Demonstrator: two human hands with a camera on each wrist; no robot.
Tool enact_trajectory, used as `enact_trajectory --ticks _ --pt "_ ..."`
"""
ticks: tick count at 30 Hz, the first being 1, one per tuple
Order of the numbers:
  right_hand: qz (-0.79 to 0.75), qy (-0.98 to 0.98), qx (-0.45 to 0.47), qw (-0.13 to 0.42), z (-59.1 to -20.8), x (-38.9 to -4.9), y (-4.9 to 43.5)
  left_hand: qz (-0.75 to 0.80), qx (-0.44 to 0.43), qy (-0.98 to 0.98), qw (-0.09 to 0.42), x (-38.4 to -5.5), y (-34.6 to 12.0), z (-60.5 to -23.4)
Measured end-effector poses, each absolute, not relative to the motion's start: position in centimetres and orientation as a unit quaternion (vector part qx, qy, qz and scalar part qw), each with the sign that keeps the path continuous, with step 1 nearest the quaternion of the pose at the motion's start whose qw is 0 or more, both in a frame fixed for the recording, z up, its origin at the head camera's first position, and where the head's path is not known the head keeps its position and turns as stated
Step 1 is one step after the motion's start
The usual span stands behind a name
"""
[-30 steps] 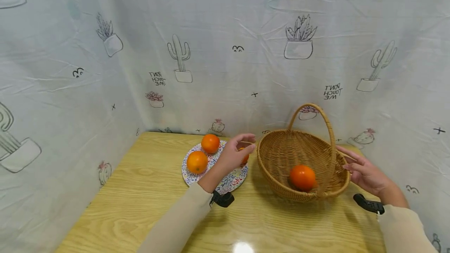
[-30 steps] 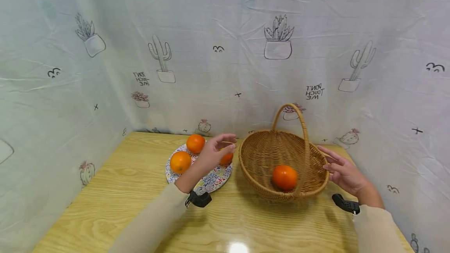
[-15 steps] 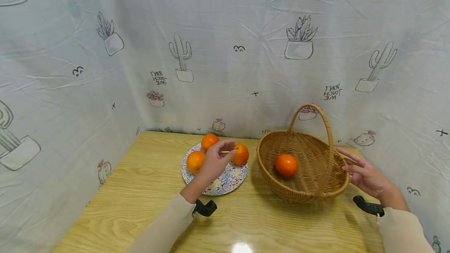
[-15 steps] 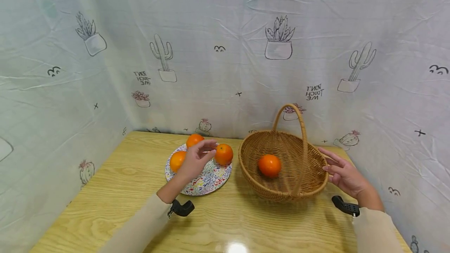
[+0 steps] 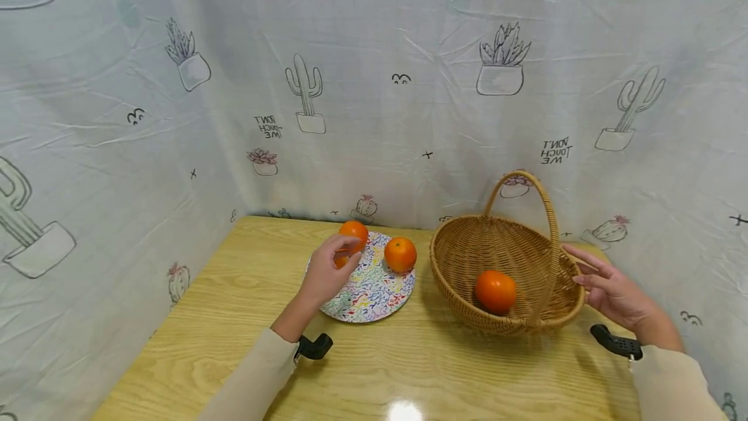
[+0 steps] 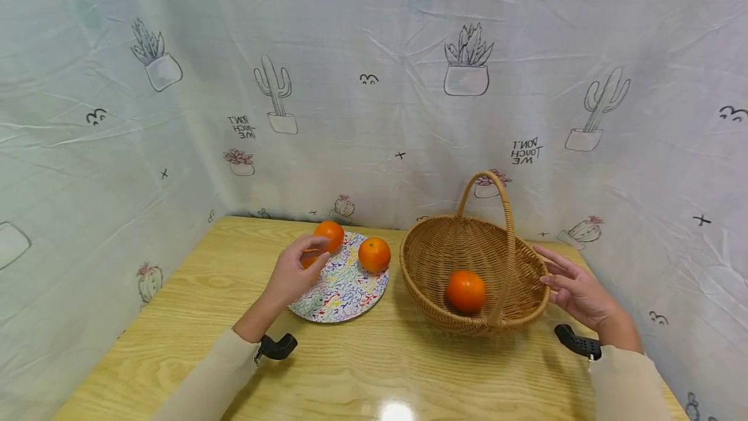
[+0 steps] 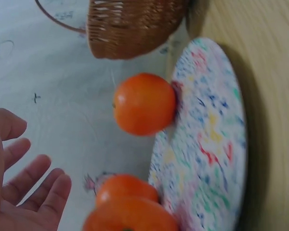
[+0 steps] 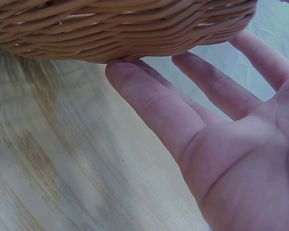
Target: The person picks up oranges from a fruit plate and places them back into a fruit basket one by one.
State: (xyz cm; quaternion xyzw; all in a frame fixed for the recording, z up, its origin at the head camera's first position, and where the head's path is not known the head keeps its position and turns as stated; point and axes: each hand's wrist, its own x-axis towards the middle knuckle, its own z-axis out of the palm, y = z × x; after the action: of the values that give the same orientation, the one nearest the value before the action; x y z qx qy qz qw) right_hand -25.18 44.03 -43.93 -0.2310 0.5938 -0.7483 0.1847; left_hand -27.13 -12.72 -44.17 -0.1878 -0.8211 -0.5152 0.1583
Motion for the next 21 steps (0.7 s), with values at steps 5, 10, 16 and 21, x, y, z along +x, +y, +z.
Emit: enact_trajectory --ticks 5,10,16,21 --pt "-0.752 0.586 -0.236 0.188 -44.0 -25.3 44.1 -0.497 -0.18 -0.828 0.187 -27.7 -14.4 -45.1" --pt "-0.759 0.569 -0.248 0.195 -44.1 -25.4 44.2 -0.47 -0.157 -0.848 0.186 -28.9 -16.4 -46.1" --pt "-0.761 0.565 -0.248 0.2 -44.2 -25.5 44.4 -0.498 -0.138 -0.851 0.097 -29.9 -18.4 -46.9" --pt "-0.756 0.576 -0.241 0.194 -44.3 -25.6 44.4 -0.495 -0.138 -0.856 0.056 -30.2 -19.2 -47.3"
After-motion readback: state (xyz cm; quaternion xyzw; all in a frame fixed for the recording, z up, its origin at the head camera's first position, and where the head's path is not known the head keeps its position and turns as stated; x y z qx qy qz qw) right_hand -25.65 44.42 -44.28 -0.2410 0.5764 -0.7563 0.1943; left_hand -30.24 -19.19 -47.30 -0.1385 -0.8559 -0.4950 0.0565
